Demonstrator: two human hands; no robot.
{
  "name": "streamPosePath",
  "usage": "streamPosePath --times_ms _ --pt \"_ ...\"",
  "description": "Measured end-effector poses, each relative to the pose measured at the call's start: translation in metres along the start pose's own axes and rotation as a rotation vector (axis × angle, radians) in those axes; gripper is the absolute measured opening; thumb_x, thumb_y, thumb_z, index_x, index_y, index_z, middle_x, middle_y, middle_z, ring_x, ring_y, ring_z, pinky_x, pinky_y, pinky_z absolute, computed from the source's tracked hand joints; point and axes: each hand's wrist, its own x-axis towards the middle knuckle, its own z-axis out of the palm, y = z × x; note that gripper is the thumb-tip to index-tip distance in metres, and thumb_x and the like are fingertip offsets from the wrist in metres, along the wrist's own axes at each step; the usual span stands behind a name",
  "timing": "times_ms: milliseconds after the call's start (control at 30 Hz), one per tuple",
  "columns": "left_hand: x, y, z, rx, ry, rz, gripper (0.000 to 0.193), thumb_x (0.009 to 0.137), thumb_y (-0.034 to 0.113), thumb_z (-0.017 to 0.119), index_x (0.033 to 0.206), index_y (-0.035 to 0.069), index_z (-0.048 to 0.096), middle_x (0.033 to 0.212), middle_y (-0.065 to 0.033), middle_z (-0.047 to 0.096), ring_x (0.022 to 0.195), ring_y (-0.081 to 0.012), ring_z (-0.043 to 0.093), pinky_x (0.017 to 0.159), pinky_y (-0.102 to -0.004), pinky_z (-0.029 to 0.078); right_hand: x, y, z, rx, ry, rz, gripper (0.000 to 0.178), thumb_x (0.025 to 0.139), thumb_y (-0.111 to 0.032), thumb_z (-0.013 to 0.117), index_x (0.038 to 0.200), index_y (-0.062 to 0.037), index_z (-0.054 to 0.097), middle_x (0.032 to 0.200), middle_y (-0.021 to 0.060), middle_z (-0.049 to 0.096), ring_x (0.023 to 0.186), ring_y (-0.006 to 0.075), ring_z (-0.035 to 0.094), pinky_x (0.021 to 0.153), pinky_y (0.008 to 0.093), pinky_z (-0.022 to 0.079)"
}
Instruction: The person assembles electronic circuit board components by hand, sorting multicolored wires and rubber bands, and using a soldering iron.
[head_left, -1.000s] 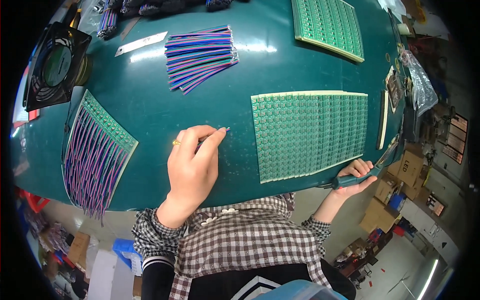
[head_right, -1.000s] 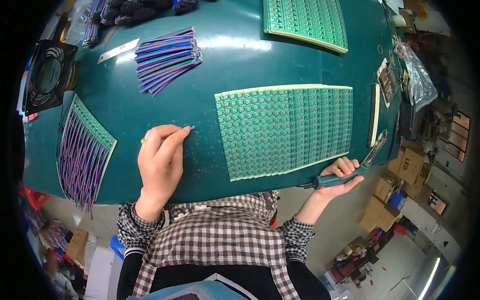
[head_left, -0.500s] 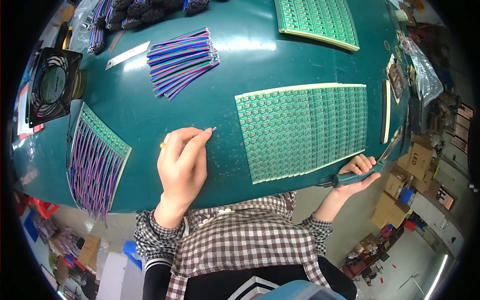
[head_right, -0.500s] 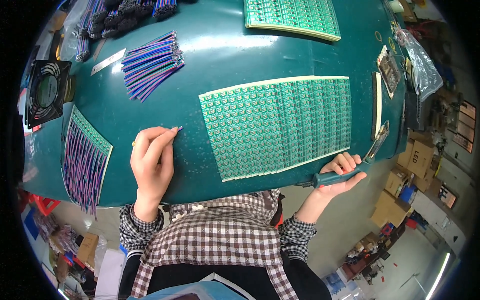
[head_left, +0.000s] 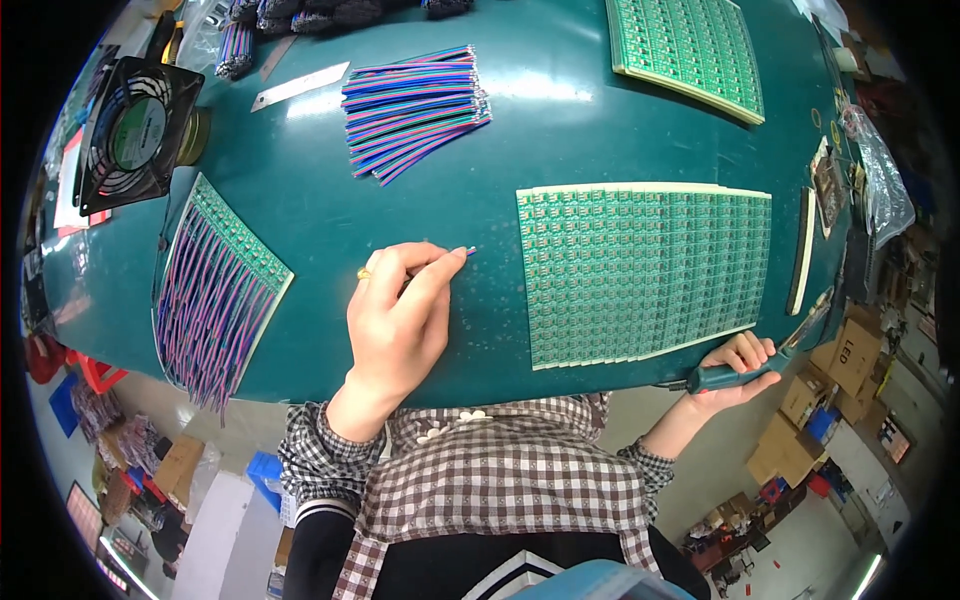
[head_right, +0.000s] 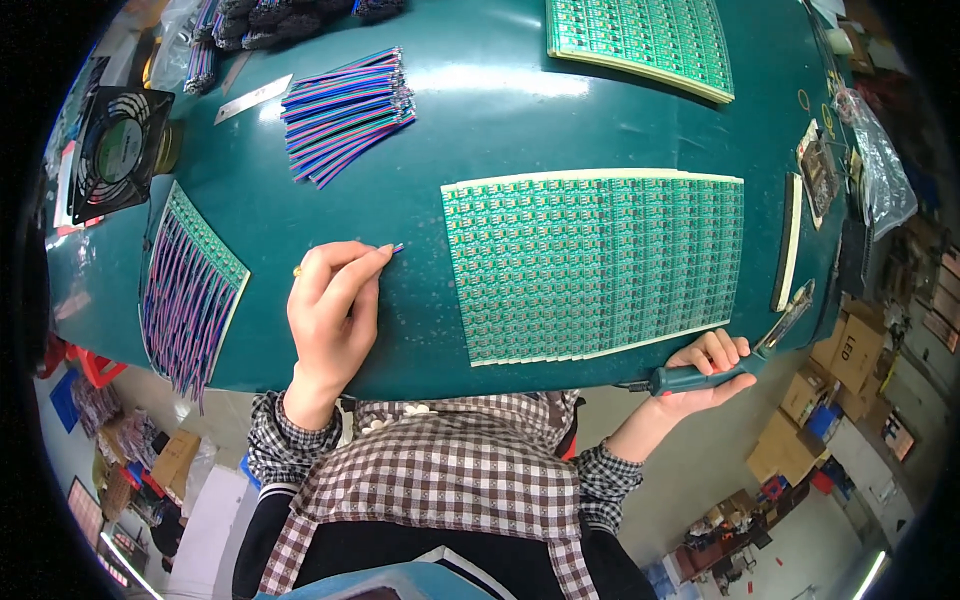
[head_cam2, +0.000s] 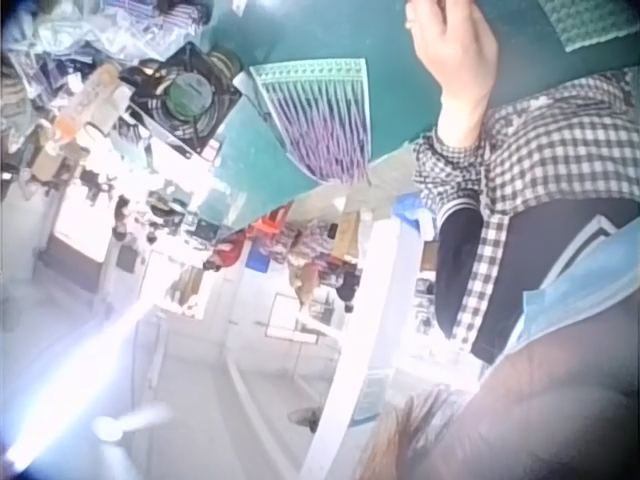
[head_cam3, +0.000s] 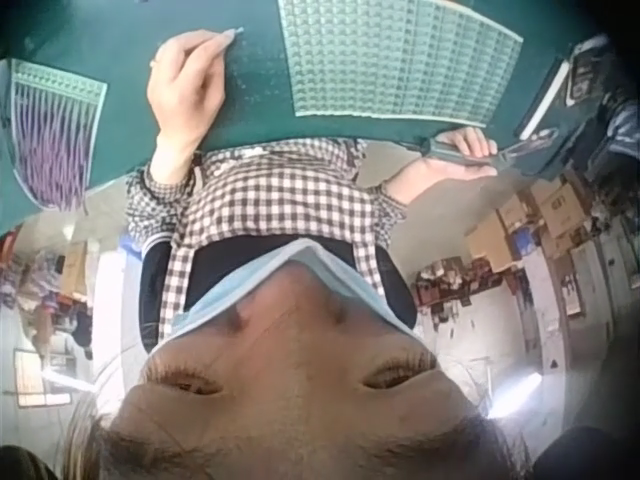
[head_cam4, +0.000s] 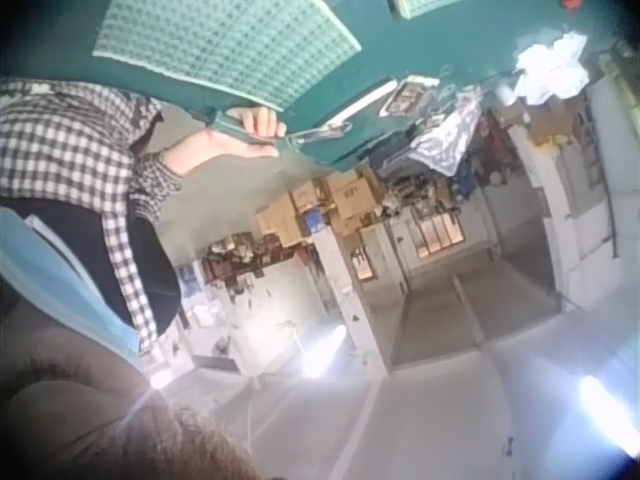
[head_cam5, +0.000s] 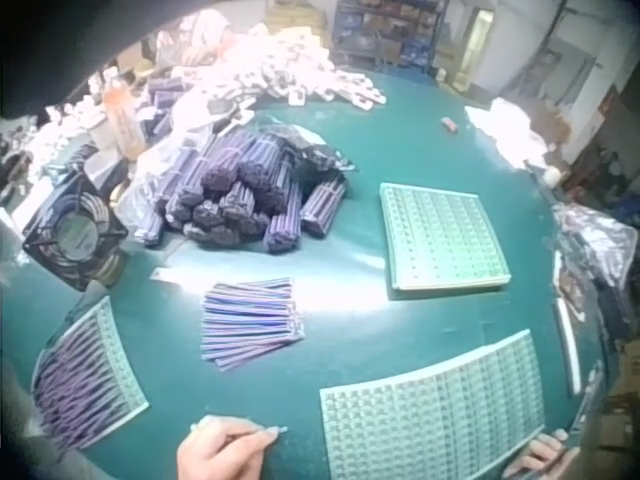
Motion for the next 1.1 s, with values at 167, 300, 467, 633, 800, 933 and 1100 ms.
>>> streamPosePath --times_ms 167,300,467,633,800,933,1100 --pt "0.008 0.005 -0.003 -0.033 -0.019 0.029 0.028 0.071 -0.012 0.062 0.094 0.003 0.066 0.085 -0.0089 0.060 0.074 -0.0229 0.058 0.063 -0.0299 0.045 -0.002 -0.007 0.009 0.004 0.004 -0.017 0.028 0.083 -0.017 0.069 0.103 -0.0072 0.051 0.087 -0.0002 0.048 0.079 0.0099 0.049 0.067 0.0233 0.047" --pt "0.008 0.012 0.003 -0.017 -0.025 0.003 0.030 0.069 -0.012 0.061 0.094 0.003 0.067 0.087 -0.0099 0.061 0.077 -0.0246 0.059 0.067 -0.0319 0.048 -0.004 -0.013 0.000 0.034 0.043 -0.022 0.031 0.083 -0.024 0.070 0.103 -0.0080 0.052 0.084 -0.0009 0.047 0.077 0.0096 0.047 0.066 0.0233 0.044" --pt "-0.001 0.014 0.003 0.026 -0.020 -0.104 0.023 0.075 -0.012 0.061 0.094 0.000 0.066 0.087 -0.0117 0.060 0.077 -0.0240 0.058 0.068 -0.0312 0.046 -0.006 -0.007 -0.006 -0.002 0.020 -0.072 0.035 0.087 -0.033 0.065 0.108 -0.0096 0.049 0.090 0.0001 0.047 0.081 0.0105 0.048 0.067 0.0257 0.046" --pt "0.003 0.015 0.005 0.039 -0.014 -0.082 0.021 0.077 -0.011 0.061 0.095 -0.001 0.064 0.088 -0.0107 0.059 0.078 -0.0221 0.058 0.062 -0.0280 0.046 -0.006 -0.007 0.000 -0.021 0.007 -0.085 0.032 0.087 -0.030 0.064 0.107 -0.0085 0.050 0.088 0.0002 0.047 0.081 0.0103 0.049 0.069 0.0259 0.048" --pt "0.005 0.016 0.007 0.021 0.026 -0.074 0.017 0.083 -0.008 0.059 0.097 0.000 0.064 0.090 -0.0080 0.057 0.075 -0.0133 0.054 0.055 -0.0212 0.038 -0.006 -0.006 0.000 0.015 -0.029 -0.100 0.035 0.088 -0.033 0.063 0.108 -0.0091 0.048 0.090 0.0005 0.047 0.081 0.0113 0.048 0.069 0.0286 0.048" --pt "0.006 0.013 0.003 0.060 0.024 -0.065 0.017 0.083 -0.008 0.059 0.098 0.000 0.065 0.090 -0.0078 0.057 0.073 -0.0123 0.053 0.055 -0.0208 0.038 -0.007 -0.002 0.003 0.038 -0.054 -0.122 0.037 0.088 -0.037 0.062 0.109 -0.0097 0.047 0.092 0.0006 0.046 0.081 0.0120 0.047 0.069 0.0303 0.047" --pt "0.005 0.013 -0.008 0.105 0.030 -0.065 0.020 0.079 -0.011 0.060 0.096 -0.001 0.064 0.089 -0.0109 0.057 0.077 -0.0196 0.057 0.058 -0.0260 0.046 -0.005 0.006 0.006 0.056 -0.073 -0.098 0.036 0.088 -0.036 0.063 0.109 -0.0098 0.047 0.092 0.0005 0.045 0.080 0.0119 0.046 0.069 0.0299 0.046"
